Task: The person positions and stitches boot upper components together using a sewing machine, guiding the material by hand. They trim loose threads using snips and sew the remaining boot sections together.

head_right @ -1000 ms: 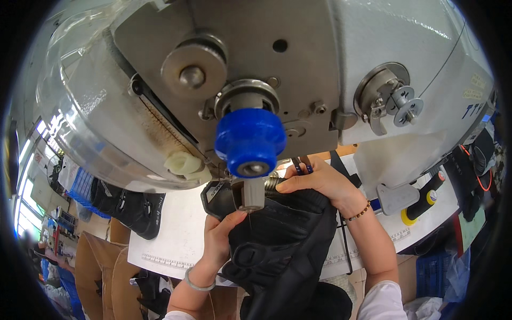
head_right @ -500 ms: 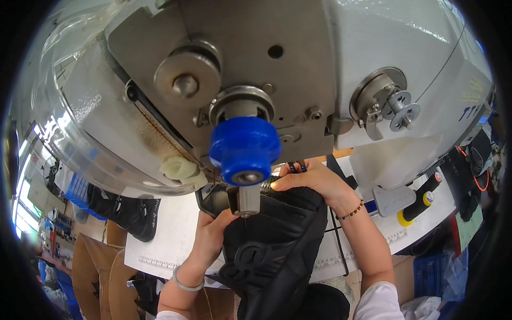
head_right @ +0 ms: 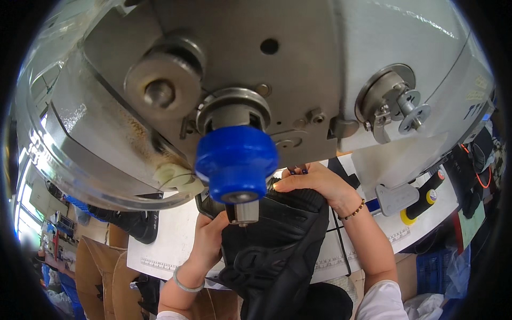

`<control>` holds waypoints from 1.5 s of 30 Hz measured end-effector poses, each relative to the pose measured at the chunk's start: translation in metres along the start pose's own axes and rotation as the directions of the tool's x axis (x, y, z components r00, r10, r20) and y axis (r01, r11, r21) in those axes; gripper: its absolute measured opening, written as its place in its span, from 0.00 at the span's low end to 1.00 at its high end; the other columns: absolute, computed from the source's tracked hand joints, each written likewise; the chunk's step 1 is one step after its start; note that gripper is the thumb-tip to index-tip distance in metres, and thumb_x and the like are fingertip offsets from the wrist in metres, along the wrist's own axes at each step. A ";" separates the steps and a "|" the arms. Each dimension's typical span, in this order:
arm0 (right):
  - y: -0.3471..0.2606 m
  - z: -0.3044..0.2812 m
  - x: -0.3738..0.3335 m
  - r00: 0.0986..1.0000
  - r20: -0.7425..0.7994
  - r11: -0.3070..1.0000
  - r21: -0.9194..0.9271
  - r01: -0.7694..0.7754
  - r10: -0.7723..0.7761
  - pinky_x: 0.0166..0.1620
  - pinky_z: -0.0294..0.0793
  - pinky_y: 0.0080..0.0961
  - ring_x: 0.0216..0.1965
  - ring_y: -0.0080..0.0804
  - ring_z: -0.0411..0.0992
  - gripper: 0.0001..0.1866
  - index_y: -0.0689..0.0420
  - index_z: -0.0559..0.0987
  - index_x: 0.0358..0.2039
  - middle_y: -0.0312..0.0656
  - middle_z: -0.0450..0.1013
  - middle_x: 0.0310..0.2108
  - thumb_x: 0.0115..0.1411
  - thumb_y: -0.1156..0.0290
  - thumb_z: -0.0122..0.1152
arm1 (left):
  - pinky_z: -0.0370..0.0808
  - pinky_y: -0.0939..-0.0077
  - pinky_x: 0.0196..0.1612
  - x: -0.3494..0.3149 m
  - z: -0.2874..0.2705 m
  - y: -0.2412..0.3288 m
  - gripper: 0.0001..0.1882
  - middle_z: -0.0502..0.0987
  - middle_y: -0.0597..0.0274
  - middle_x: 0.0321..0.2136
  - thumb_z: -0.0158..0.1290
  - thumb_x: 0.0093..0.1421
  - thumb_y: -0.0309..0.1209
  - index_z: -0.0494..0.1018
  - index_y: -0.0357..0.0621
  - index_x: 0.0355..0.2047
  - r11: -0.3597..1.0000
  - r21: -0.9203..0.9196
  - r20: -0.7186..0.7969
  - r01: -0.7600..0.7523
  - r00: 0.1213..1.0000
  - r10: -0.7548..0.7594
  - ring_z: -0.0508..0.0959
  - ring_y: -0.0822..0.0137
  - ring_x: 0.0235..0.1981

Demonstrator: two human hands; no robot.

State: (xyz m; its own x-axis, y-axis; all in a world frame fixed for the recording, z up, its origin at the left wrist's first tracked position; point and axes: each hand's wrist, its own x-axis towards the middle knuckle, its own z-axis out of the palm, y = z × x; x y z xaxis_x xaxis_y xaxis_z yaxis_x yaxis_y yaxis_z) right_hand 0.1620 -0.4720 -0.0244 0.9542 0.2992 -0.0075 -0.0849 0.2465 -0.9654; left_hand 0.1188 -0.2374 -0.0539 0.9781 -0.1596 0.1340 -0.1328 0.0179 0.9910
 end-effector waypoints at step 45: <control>0.024 0.017 -0.028 1.000 -0.026 0.996 0.094 0.000 0.002 0.41 0.67 0.14 0.35 0.15 0.70 0.08 0.59 0.78 0.31 0.32 0.74 0.30 0.58 0.67 0.61 | 0.76 0.77 0.42 0.036 -0.037 0.017 0.17 0.76 0.58 0.42 0.49 0.60 0.26 0.69 0.35 0.49 0.965 -0.012 0.183 0.261 0.950 -0.254 0.78 0.71 0.40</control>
State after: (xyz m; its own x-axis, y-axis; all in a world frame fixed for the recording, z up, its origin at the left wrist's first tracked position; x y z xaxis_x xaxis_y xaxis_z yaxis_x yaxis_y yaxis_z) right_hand 0.1287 -0.4591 -0.0433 0.9612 0.2755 -0.0164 -0.1113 0.3324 -0.9366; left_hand 0.1582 -0.2063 -0.0323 0.9334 -0.3364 -0.1252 0.1284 -0.0128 0.9916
